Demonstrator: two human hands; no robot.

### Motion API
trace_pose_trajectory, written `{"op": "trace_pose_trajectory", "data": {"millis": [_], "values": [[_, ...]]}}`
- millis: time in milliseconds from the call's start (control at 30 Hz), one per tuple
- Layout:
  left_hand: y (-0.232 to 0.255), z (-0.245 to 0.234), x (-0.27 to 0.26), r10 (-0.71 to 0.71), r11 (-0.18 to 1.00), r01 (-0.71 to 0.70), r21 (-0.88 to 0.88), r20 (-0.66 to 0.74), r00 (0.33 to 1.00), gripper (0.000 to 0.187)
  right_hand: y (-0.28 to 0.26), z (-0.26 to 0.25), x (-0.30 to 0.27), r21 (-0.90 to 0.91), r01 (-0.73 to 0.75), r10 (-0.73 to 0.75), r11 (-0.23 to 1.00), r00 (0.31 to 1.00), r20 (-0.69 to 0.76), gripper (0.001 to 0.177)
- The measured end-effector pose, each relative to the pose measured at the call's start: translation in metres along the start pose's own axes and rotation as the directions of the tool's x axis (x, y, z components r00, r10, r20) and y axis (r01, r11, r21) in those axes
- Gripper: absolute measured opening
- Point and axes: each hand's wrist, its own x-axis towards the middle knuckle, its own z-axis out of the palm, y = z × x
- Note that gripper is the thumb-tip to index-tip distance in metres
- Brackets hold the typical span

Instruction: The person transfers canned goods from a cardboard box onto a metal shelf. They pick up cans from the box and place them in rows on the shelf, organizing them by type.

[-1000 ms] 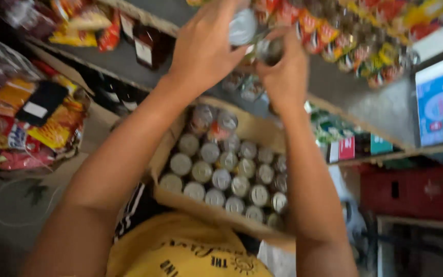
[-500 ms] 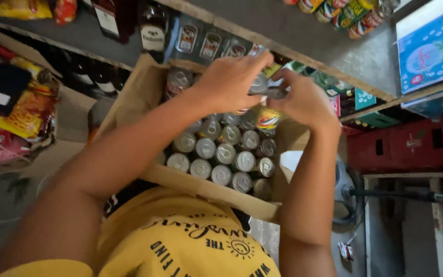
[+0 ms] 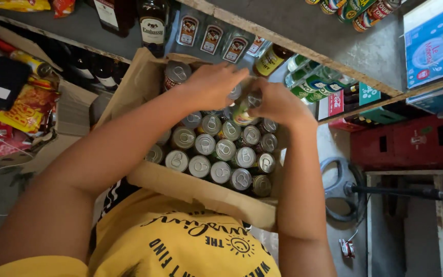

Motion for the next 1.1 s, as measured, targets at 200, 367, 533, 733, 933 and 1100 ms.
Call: {"op": "trace_pose_trajectory", "data": {"millis": [200,367,533,733,933,1100], "values": [[-0.005,0.008,-0.002,0.040,0.999,-0.039,0.018,-0.025,0.999,0.067,-0.016,0.010,0.010,-0.018,-0.018,0.016,1.000,0.998,-0.068,0.066],[-0.009,0.018,0.000,0.038,0.998,-0.037,0.049,-0.013,0.999,0.061,-0.007,0.022,0.017,-0.051,-0.034,0.029,0.998,0.994,-0.110,0.065],[-0.018,0.032,0.002,0.148,0.969,-0.104,0.223,-0.193,0.970,0.045,0.000,0.025,0.018,-0.037,0.009,-0.013,0.999,0.992,-0.126,0.068],[-0.020,0.038,0.003,0.101,0.968,-0.082,0.237,-0.071,0.992,0.047,-0.002,0.023,0.021,-0.076,-0.057,0.049,0.996,0.993,-0.105,0.060],[-0.023,0.043,0.006,0.087,0.960,-0.065,0.271,-0.073,0.994,0.053,0.008,0.025,0.021,0.028,-0.015,0.018,0.999,0.994,-0.104,0.063],[-0.023,0.046,0.007,0.109,0.953,-0.073,0.293,-0.107,0.988,0.049,0.003,0.027,0.019,0.020,-0.050,0.052,0.999,0.996,-0.075,0.058]]}}
